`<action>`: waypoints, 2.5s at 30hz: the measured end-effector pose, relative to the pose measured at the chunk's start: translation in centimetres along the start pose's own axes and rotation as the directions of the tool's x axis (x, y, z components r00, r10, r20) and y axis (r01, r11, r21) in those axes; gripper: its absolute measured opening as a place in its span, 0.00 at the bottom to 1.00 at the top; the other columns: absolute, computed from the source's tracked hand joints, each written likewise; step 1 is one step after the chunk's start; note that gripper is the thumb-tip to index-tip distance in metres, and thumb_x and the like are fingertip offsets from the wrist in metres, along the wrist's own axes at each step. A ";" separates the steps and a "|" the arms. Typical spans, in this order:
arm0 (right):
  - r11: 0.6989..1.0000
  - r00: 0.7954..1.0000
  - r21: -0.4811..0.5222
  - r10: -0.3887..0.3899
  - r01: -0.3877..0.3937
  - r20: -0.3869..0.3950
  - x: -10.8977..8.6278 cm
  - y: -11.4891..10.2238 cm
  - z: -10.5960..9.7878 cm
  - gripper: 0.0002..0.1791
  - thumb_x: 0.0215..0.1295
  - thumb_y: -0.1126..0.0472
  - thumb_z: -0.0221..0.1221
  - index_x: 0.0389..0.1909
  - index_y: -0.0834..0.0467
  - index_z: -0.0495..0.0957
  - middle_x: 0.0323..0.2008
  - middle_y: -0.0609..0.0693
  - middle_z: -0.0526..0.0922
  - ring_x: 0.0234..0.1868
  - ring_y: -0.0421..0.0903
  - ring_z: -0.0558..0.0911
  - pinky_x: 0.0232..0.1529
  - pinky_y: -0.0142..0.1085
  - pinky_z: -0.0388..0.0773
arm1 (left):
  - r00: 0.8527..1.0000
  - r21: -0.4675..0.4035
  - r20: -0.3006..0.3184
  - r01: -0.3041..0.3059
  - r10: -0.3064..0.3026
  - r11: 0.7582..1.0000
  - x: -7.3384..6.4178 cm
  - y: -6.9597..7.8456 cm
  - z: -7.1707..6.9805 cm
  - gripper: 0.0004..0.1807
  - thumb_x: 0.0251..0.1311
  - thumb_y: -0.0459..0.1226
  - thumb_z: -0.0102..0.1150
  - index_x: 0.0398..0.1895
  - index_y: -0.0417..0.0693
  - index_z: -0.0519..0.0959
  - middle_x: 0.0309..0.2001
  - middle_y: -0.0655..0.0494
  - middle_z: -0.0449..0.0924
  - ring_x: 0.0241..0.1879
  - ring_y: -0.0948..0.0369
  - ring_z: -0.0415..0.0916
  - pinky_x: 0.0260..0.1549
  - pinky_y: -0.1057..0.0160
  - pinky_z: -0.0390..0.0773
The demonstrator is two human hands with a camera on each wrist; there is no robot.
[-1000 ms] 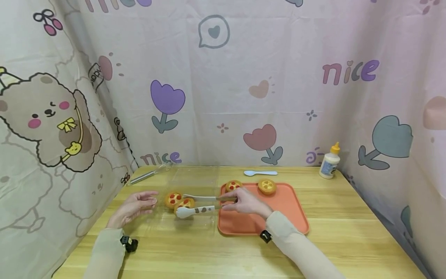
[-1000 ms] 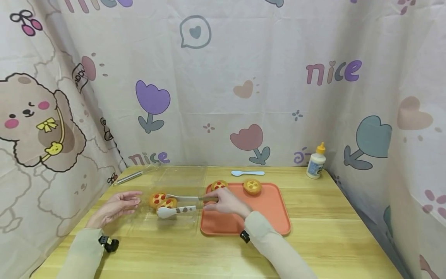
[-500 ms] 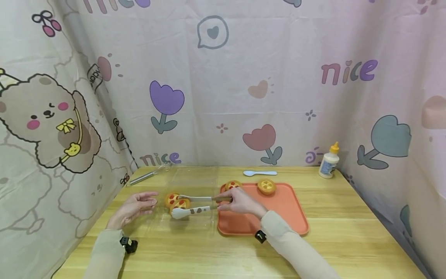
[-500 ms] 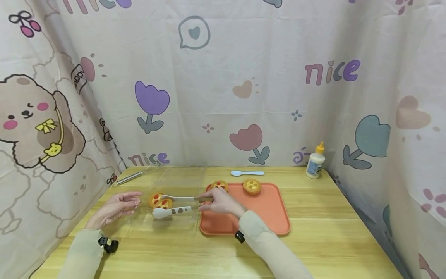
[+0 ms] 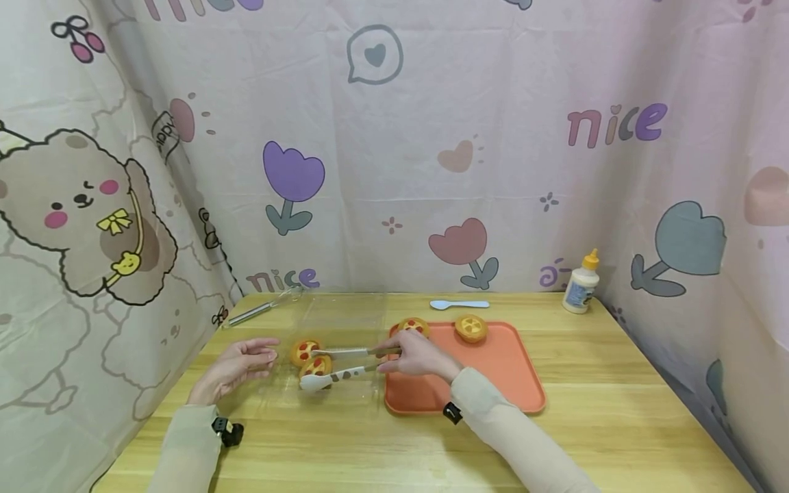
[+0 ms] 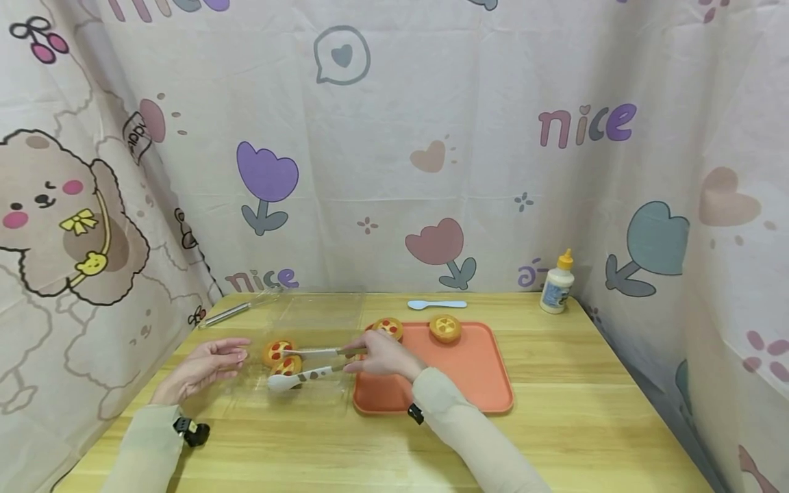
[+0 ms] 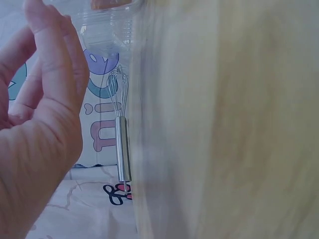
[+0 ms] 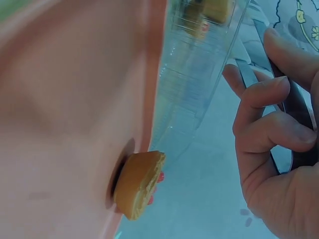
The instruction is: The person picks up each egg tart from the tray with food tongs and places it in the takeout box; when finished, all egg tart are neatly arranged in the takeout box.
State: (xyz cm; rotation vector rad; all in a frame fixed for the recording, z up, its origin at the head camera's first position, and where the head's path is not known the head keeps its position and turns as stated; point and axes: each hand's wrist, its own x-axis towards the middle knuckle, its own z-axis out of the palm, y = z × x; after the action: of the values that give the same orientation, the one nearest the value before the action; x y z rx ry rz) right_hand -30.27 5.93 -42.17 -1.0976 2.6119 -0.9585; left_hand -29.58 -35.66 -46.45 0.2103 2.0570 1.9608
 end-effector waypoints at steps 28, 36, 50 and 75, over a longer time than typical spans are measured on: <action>0.997 0.994 0.034 -0.068 0.065 0.091 0.3 1.9 -2.6 0.22 0.61 0.53 0.67 0.57 0.49 0.81 0.52 0.46 0.85 0.44 0.42 0.81 0.45 0.31 0.78 | 1.000 0.014 -0.012 0.007 -0.007 1.000 -0.1 0.0 -0.2 0.30 0.67 0.31 0.56 0.70 0.31 0.61 0.49 0.52 0.81 0.42 0.61 0.82 0.44 0.61 0.86; 0.995 0.995 0.082 -0.061 0.055 0.081 0.6 1.8 -1.9 0.20 0.60 0.58 0.68 0.54 0.52 0.83 0.47 0.49 0.87 0.49 0.51 0.84 0.49 0.35 0.82 | 1.000 -0.017 0.001 0.015 -0.015 1.000 0.1 0.0 -0.2 0.27 0.67 0.30 0.56 0.68 0.34 0.65 0.46 0.53 0.83 0.41 0.61 0.83 0.43 0.63 0.86; 1.000 0.998 0.028 -0.013 0.012 0.064 1.2 0.9 -1.1 0.20 0.60 0.51 0.68 0.54 0.48 0.83 0.47 0.41 0.87 0.37 0.41 0.81 0.37 0.27 0.77 | 1.000 -0.031 0.017 0.017 -0.016 0.999 0.2 -0.1 -0.1 0.23 0.67 0.30 0.55 0.66 0.41 0.70 0.45 0.52 0.83 0.42 0.60 0.83 0.43 0.64 0.86; 0.982 1.000 0.191 -0.001 -0.004 0.024 -1.2 2.6 -2.0 0.24 0.62 0.54 0.67 0.59 0.49 0.79 0.53 0.51 0.85 0.38 0.46 0.84 0.43 0.31 0.80 | 0.999 0.081 -0.023 0.043 -0.041 0.996 0.3 0.1 0.1 0.35 0.67 0.35 0.58 0.72 0.30 0.56 0.57 0.51 0.76 0.47 0.58 0.81 0.50 0.58 0.84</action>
State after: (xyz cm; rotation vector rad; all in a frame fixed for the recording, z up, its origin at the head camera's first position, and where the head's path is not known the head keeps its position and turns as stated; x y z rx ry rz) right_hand -31.63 9.14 -42.35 -1.0525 2.4397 -1.1599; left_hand -29.87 -35.43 -46.36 0.1632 2.1392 1.8646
